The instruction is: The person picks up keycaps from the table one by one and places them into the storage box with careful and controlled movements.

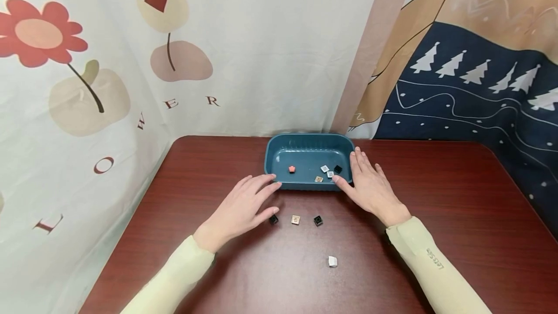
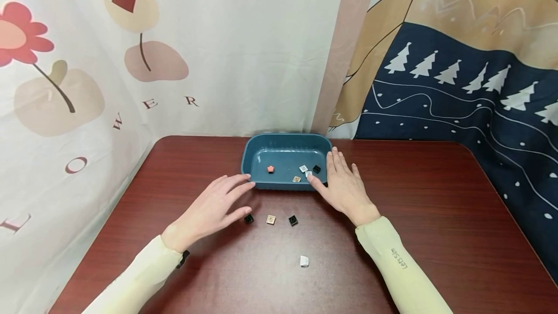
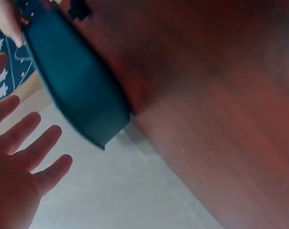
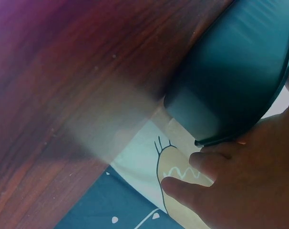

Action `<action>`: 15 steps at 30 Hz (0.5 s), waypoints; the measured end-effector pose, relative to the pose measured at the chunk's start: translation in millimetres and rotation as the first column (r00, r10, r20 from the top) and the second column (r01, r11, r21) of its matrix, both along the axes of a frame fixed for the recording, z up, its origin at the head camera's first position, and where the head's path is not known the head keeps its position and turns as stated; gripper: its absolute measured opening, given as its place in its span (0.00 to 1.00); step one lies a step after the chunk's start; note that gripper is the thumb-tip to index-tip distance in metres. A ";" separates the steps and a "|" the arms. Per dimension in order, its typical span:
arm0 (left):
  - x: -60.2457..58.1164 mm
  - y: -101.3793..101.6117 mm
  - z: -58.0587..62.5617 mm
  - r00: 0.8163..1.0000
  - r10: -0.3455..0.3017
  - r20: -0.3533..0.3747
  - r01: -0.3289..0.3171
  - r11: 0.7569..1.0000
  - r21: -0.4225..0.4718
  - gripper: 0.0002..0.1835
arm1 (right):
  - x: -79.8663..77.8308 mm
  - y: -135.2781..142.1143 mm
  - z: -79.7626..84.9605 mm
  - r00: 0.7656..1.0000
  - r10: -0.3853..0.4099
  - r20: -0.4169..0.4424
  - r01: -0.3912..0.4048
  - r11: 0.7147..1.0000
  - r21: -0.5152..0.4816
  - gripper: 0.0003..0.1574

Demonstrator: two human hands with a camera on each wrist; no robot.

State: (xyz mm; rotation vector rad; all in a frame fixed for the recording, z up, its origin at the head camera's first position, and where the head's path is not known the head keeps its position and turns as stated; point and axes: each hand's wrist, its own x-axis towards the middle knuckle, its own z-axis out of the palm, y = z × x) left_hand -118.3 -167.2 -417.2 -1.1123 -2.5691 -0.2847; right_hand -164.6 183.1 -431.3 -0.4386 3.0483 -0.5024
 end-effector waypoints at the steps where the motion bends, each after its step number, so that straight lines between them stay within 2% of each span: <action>1: 0.6 0.8 -2.1 1.000 -0.013 0.002 0.013 1.000 -0.009 0.29 | -0.1 0.1 0.0 1.000 0.000 0.000 0.000 1.000 0.001 0.66; 7: 3.4 5.3 -13.2 0.997 -0.077 0.026 0.079 0.994 -0.080 0.30 | -0.5 0.4 -0.2 1.000 -0.001 0.011 0.001 1.000 -0.001 0.66; 12: 6.6 7.3 -17.6 0.996 -0.073 0.050 0.080 0.987 -0.140 0.29 | -0.6 0.2 -0.9 1.000 0.000 0.005 0.000 1.000 -0.002 0.66; 15: 7.8 8.2 -19.8 0.994 -0.062 0.088 0.077 0.981 -0.176 0.30 | -0.7 0.4 -1.3 1.000 -0.001 0.003 0.001 1.000 -0.004 0.66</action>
